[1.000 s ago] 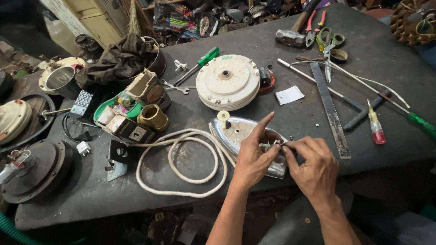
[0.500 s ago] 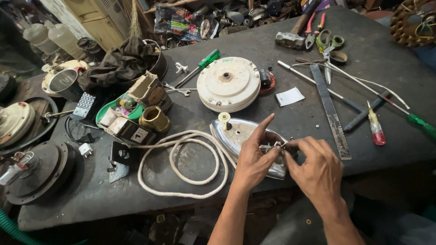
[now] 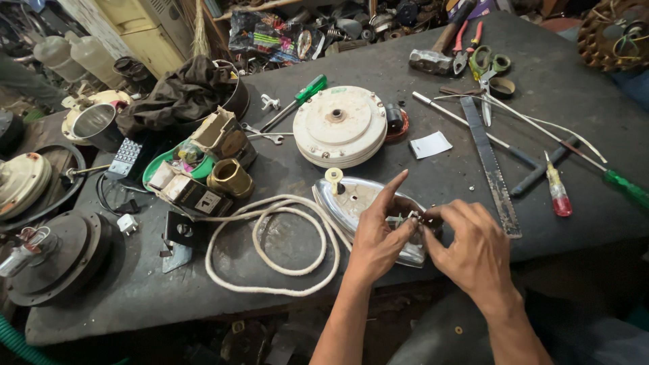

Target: The person works on the internal wiring of a disassembled electric iron, manipulating wires and components with their hands and a screwdriver. They adjust connections and tighten screws within the iron's base while other tools and parts lie on the workbench.

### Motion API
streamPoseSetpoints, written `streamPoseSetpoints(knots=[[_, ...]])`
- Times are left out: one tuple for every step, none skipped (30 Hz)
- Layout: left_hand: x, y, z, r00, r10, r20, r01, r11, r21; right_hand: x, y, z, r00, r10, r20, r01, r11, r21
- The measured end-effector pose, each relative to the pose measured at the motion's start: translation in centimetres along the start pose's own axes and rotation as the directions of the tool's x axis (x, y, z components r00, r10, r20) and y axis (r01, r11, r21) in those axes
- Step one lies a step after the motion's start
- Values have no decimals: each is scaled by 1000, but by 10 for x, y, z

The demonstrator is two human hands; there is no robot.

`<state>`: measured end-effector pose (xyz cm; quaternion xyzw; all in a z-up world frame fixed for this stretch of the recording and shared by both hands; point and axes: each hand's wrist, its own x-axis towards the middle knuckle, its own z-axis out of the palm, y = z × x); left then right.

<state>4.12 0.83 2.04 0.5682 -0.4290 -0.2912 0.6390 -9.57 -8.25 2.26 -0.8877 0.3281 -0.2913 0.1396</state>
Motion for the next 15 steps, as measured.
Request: streamPoseSetpoints(knots=[[0,0,0,1000,-11,1,11,1000,-7,-1,-1,1,1000,0,-14,0,1000,-4],[0,-1,0,1000,-23,2,23,1000,-15,-1,-3,1,1000,-2,-27,1,1000,-9],[0,-1,1,999,-34,2,34,999,-23,-2,-3,1,999,-3,-41,2,1000,-14],[0,-2,1,999,-37,6,38,998,-46,-2,-3,1,998,-30,-47,30,1000,5],[0,-2,0,999,-41,9,42,997,-69,-1,-2,0,997,-56,-53,58,998,23],[0,-3,1,999,-45,14,46,995,-92,-1,-2,0,995,-82,-60,84,996,40],[-1,-4,1,999,-40,12,41,996,-75,-1,-1,-1,995,-81,-56,84,996,40],[0,-4,0,999,-34,11,34,998,-59,-1,-1,-2,995,-81,-53,83,996,40],[0,-5,0,1000,-27,10,28,999,-42,-1,-1,-2,995,-81,-50,83,996,39],[0,-5,0,1000,-19,13,20,998,-56,-2,-2,-2,996,-71,-60,73,997,26],[0,-5,0,1000,-11,16,12,997,-71,-2,-3,-2,996,-62,-70,63,998,13],[0,-5,0,1000,-3,19,5,996,-84,-2,-3,-1,995,-53,-80,53,999,1],[-1,-5,0,1000,-14,17,15,997,-82,-3,-4,0,995,-56,-85,56,998,-3],[-1,-5,0,1000,-24,17,25,997,-79,-3,-5,0,994,-58,-90,57,998,-7],[0,-5,0,999,-33,16,34,996,-77,-3,-5,1,994,-60,-96,59,998,-11]])
